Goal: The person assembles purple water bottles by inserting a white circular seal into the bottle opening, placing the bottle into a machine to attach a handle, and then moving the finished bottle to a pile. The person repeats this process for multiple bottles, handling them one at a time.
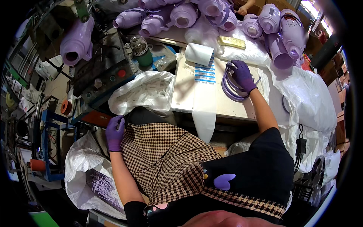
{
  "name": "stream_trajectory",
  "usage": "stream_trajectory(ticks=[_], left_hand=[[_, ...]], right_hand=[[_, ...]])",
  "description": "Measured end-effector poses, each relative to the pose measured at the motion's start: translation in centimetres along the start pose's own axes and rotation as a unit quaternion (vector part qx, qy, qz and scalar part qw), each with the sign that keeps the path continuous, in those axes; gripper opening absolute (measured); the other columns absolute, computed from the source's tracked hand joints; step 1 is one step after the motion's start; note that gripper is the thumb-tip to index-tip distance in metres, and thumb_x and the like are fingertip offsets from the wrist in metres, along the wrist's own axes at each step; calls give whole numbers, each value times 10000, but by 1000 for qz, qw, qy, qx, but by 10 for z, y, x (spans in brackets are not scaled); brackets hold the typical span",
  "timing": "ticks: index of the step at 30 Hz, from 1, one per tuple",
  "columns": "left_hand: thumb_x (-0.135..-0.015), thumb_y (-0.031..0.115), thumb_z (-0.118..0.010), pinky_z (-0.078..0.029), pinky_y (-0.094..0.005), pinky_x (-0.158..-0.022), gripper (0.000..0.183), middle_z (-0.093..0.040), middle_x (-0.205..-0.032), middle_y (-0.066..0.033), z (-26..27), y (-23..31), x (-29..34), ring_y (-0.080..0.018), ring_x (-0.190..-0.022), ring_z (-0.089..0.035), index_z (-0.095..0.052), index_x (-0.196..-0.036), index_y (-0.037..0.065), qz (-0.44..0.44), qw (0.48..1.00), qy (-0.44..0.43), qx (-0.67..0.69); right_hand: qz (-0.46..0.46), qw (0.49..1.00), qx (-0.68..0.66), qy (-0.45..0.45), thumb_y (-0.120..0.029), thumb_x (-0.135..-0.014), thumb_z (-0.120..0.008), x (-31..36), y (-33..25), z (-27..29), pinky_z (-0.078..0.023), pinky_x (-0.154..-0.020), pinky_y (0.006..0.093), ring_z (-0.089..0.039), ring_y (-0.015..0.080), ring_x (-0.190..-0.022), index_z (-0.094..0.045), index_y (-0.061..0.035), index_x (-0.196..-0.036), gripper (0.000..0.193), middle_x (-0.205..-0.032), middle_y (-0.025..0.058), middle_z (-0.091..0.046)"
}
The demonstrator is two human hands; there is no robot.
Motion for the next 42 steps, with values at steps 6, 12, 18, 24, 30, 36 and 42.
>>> stream_trajectory(ticks=[6, 12, 18, 24, 30, 36, 42], left_hand=[[-947, 203, -670, -535, -350, -824, 245, -706, -1040, -145, -17, 12, -11, -307, -935, -692, -709, -1105, 20, -10, 998, -48, -31], [-929, 246, -675, -539, -388, -816, 240, -710, -1024, -148, -15, -5, -9, -343, -939, -685, -712, -1043, 38, -45, 998, -16, -37], [-923, 285, -654, -553, -399, -824, 260, -719, -1037, -129, -14, -4, 0, -322, -944, -691, -723, -1073, 85, -32, 996, -25, -75], [-913, 320, -661, -554, -407, -813, 284, -714, -1029, -122, -26, -11, -11, -327, -935, -686, -720, -1091, 108, -11, 999, -29, -43], [-904, 326, -658, -552, -410, -808, 283, -713, -1034, -116, -31, -15, -7, -319, -944, -683, -715, -1098, 128, -29, 994, -49, -95], [-947, 190, -714, -514, -311, -969, 494, -641, -1304, -144, -3, 16, -36, -200, -1135, -654, -562, -1393, 41, 16, 985, 106, 133], [-886, 470, -738, -434, -426, -1052, 827, -524, -1377, -236, 68, 84, -193, -393, -1282, -522, -391, -1508, 51, 93, 947, 296, 83]], right_hand=[[-35, 994, 66, -82, -231, -794, -725, 12, 75, -43, -371, -1124, 478, -623, 272, -956, -665, -163, -859, 111, -873, 89, -616], [22, 987, 12, -161, -277, -881, -677, 31, 95, -48, -454, -926, 467, -629, 313, -898, -679, -152, -840, 131, -843, 111, -639], [-227, 973, -37, 32, -63, -923, -480, 69, 192, 12, -484, -835, 417, -631, 324, -943, -605, 13, -1102, 231, -998, 157, -641], [-310, 791, -400, 345, -98, -1026, -542, 110, 223, 66, -556, -880, 352, -682, 217, -945, -572, 10, -1347, 340, -1175, 121, -672], [-267, 741, -561, 255, -126, -990, -605, 27, -34, 63, -503, -960, 357, -641, 217, -995, -679, -2, -1154, 219, -1086, 90, -640], [45, 814, -555, 164, 94, -827, -527, -3, -233, 45, -549, -886, 378, -692, 317, -1029, -674, -5, -1073, 303, -1052, 160, -689], [63, 816, -568, 84, 45, -745, -654, 3, -284, 38, -547, -879, 403, -675, 356, -1048, -699, -81, -1154, 430, -1119, 189, -679]])
Point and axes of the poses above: each hand's wrist, its own x-axis away from the middle knuckle, its own z-axis out of the back of the hand, y = z × x, the point moved 4 cm from there along -x, towards the middle knuckle
